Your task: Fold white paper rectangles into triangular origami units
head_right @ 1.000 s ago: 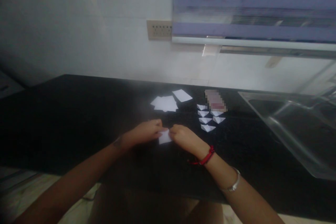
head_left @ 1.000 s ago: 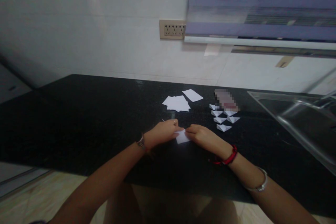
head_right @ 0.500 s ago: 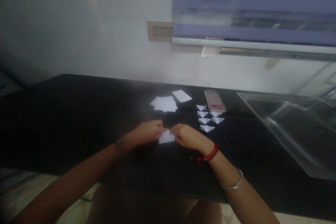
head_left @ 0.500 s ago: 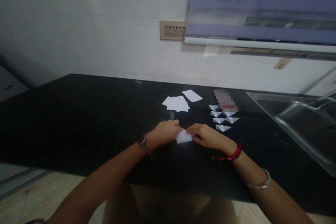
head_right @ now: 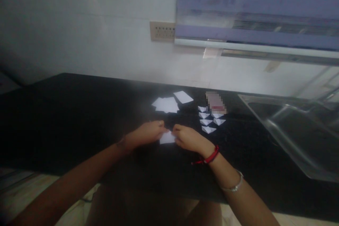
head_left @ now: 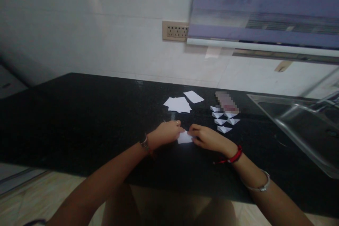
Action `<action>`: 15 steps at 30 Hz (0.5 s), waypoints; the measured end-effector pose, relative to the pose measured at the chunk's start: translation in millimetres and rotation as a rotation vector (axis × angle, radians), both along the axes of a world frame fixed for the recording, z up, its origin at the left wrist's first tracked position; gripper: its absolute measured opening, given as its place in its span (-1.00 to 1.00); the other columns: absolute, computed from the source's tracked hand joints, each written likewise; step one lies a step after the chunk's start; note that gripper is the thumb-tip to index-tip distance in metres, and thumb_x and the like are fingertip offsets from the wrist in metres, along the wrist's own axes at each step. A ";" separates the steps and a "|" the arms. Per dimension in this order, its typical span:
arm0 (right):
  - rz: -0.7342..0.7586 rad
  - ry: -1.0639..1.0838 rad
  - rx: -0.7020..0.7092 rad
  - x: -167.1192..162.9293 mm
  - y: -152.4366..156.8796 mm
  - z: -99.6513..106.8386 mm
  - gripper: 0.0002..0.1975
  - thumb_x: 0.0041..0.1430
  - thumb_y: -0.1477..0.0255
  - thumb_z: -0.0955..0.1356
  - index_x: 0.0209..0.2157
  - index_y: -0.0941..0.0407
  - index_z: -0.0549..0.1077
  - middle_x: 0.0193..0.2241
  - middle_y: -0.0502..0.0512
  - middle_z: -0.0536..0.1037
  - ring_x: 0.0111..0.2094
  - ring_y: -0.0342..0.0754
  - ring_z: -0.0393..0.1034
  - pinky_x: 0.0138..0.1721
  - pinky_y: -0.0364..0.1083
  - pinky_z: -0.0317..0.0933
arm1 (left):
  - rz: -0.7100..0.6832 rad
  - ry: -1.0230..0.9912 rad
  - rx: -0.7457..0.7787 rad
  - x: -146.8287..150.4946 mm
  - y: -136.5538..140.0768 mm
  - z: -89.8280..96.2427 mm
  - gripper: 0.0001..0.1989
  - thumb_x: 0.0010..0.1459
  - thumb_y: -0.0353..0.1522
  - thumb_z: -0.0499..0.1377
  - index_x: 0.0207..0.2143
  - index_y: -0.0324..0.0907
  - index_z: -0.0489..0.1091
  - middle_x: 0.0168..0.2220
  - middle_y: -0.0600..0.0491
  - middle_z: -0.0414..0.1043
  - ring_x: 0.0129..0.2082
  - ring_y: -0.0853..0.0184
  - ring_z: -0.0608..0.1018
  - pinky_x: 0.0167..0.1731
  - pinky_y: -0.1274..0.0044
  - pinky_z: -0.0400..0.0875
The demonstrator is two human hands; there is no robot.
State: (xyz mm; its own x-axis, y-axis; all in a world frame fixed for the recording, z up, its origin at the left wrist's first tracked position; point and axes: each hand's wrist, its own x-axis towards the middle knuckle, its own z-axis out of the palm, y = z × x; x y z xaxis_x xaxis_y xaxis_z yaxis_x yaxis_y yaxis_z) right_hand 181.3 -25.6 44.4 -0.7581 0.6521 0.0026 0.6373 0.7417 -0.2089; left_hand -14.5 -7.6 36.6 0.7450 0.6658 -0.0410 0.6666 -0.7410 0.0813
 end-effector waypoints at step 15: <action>-0.016 -0.172 0.091 1.8 0.9 6.5 -0.76 0.04 0.56 0.18 -0.28 0.17 0.41 -0.38 0.12 0.40 -0.35 -0.09 0.32 -0.32 -0.15 0.13 | 0.050 0.019 0.026 1.8 -0.7 -1.6 -0.71 0.15 -0.37 -0.14 -0.18 -0.04 0.32 -0.28 0.01 0.23 -0.40 0.38 0.37 -0.53 0.61 0.26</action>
